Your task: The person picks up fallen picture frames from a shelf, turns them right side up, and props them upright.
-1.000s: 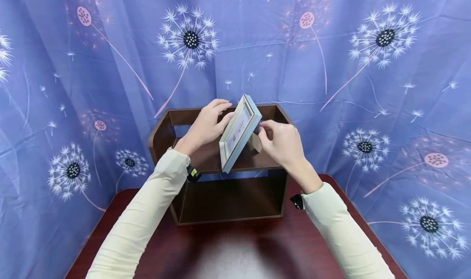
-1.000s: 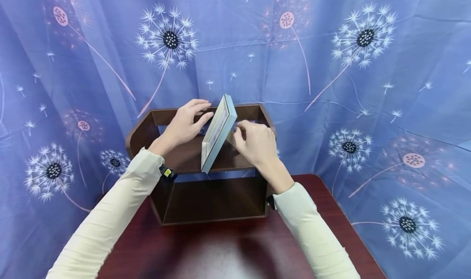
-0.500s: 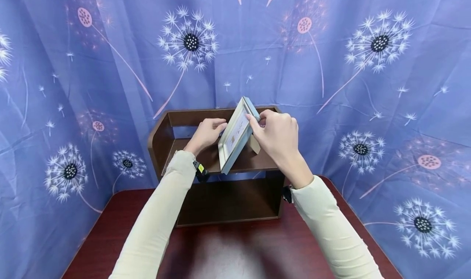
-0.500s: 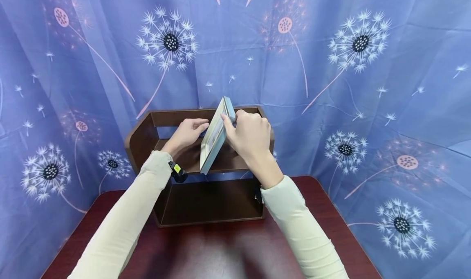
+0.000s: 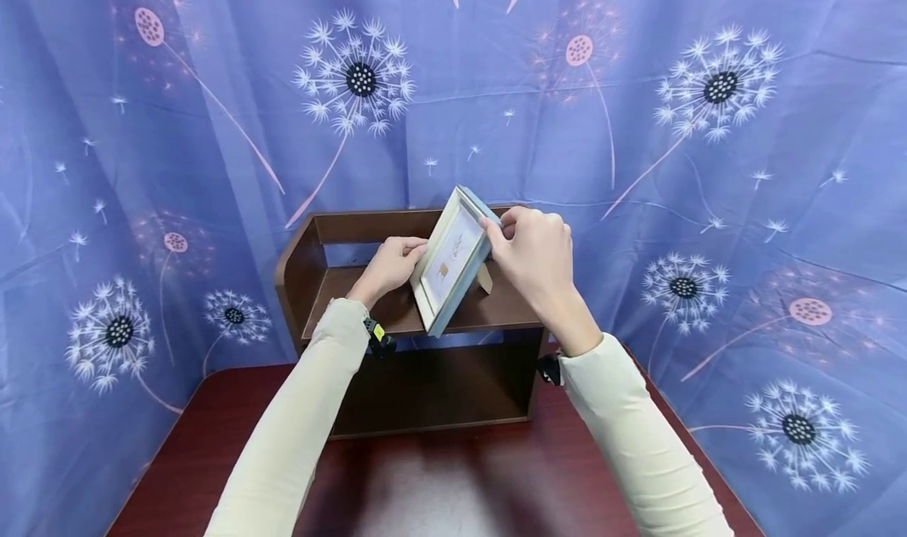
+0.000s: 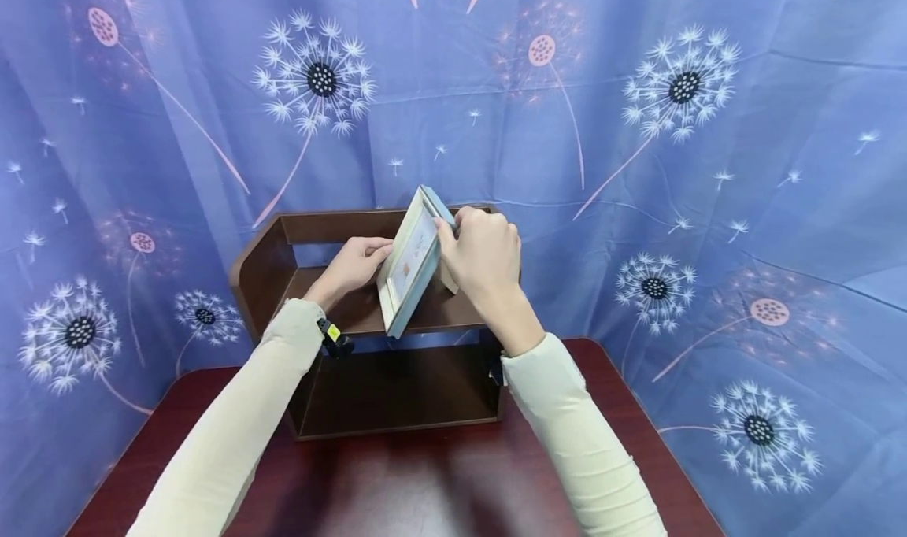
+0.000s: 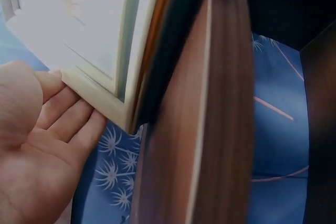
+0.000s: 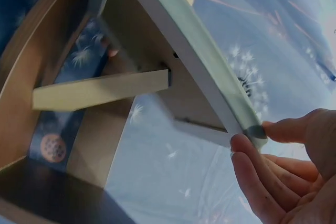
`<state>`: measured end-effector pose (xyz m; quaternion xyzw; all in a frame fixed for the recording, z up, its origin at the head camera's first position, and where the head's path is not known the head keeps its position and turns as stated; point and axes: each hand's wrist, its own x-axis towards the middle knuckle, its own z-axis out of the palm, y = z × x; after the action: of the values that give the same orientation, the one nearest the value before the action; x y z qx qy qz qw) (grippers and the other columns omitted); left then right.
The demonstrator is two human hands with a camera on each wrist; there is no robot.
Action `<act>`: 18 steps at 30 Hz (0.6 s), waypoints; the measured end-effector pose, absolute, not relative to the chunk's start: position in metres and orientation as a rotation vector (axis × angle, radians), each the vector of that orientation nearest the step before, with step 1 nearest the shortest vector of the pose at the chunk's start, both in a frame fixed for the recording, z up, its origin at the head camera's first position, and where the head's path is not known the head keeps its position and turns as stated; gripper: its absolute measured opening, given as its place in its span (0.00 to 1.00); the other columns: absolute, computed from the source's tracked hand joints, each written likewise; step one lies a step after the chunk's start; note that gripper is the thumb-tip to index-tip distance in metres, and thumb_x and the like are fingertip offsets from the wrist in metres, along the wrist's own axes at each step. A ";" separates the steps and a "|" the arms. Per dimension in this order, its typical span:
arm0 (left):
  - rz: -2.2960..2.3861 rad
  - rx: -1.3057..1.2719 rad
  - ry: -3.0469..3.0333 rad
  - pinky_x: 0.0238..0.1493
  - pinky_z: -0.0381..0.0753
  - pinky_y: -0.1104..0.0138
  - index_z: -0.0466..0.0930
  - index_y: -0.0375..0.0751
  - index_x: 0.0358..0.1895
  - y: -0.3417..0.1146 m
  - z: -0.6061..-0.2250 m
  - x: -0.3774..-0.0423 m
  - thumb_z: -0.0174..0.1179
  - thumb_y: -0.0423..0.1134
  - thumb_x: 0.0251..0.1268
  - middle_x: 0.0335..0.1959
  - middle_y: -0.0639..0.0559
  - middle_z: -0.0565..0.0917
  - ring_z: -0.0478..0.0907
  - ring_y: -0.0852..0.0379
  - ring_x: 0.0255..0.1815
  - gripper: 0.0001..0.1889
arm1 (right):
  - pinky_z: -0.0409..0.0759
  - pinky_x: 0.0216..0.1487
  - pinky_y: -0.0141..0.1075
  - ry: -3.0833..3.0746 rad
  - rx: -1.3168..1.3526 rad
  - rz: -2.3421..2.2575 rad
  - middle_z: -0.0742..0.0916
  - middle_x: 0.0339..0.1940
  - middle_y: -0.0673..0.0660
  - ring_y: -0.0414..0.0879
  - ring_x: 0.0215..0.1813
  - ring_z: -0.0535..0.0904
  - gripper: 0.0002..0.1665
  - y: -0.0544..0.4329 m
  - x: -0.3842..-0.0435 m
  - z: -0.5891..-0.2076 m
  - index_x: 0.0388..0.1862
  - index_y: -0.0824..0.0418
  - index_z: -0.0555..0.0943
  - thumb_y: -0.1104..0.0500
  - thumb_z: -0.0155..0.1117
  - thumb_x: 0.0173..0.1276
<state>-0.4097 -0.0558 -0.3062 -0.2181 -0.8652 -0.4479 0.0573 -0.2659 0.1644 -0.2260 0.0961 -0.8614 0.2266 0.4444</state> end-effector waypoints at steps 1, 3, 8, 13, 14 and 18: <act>-1.343 -0.662 -2.623 0.63 0.83 0.54 0.80 0.41 0.70 -0.058 -0.306 -0.409 0.50 0.43 0.86 0.65 0.39 0.85 0.84 0.47 0.63 0.20 | 0.85 0.35 0.55 -2.137 0.236 0.564 0.93 0.28 0.61 0.60 0.32 0.90 0.18 0.166 -0.268 -0.226 0.36 0.67 0.92 0.51 0.71 0.71; -1.333 -0.660 -2.618 0.63 0.84 0.55 0.81 0.39 0.69 -0.061 -0.306 -0.407 0.51 0.42 0.85 0.64 0.39 0.86 0.84 0.47 0.64 0.20 | 0.85 0.36 0.55 -2.140 0.234 0.556 0.93 0.27 0.61 0.61 0.32 0.90 0.17 0.170 -0.272 -0.225 0.36 0.68 0.91 0.53 0.70 0.71; -1.434 -0.642 -2.599 0.61 0.87 0.57 0.81 0.34 0.68 -0.070 -0.307 -0.401 0.56 0.39 0.82 0.62 0.36 0.87 0.86 0.45 0.63 0.19 | 0.82 0.34 0.55 -2.200 0.214 0.550 0.90 0.22 0.62 0.60 0.26 0.85 0.17 0.181 -0.286 -0.220 0.32 0.68 0.91 0.56 0.65 0.74; -1.581 -0.622 -2.559 0.57 0.89 0.58 0.81 0.29 0.66 -0.076 -0.307 -0.388 0.60 0.35 0.79 0.61 0.32 0.86 0.88 0.41 0.59 0.19 | 0.85 0.45 0.56 -2.313 0.179 0.630 0.94 0.37 0.65 0.62 0.39 0.89 0.17 0.191 -0.303 -0.211 0.47 0.68 0.92 0.56 0.63 0.75; -1.607 -0.609 -2.551 0.56 0.89 0.58 0.82 0.29 0.65 -0.077 -0.306 -0.384 0.61 0.35 0.78 0.60 0.32 0.86 0.89 0.41 0.58 0.19 | 0.85 0.47 0.56 -2.336 0.176 0.647 0.94 0.40 0.66 0.62 0.42 0.90 0.18 0.194 -0.307 -0.210 0.48 0.68 0.91 0.56 0.63 0.75; -1.703 -0.544 -2.518 0.53 0.90 0.60 0.83 0.29 0.63 -0.078 -0.307 -0.370 0.63 0.35 0.76 0.59 0.32 0.88 0.90 0.41 0.55 0.18 | 0.87 0.52 0.54 -2.421 0.180 0.722 0.93 0.49 0.67 0.61 0.50 0.90 0.19 0.200 -0.322 -0.205 0.55 0.68 0.89 0.58 0.61 0.76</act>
<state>-0.3698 -0.0778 -0.3068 -0.1760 -0.8151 -0.5512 0.0270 -0.3222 0.1996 -0.2053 0.0677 -0.9119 0.2721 0.2996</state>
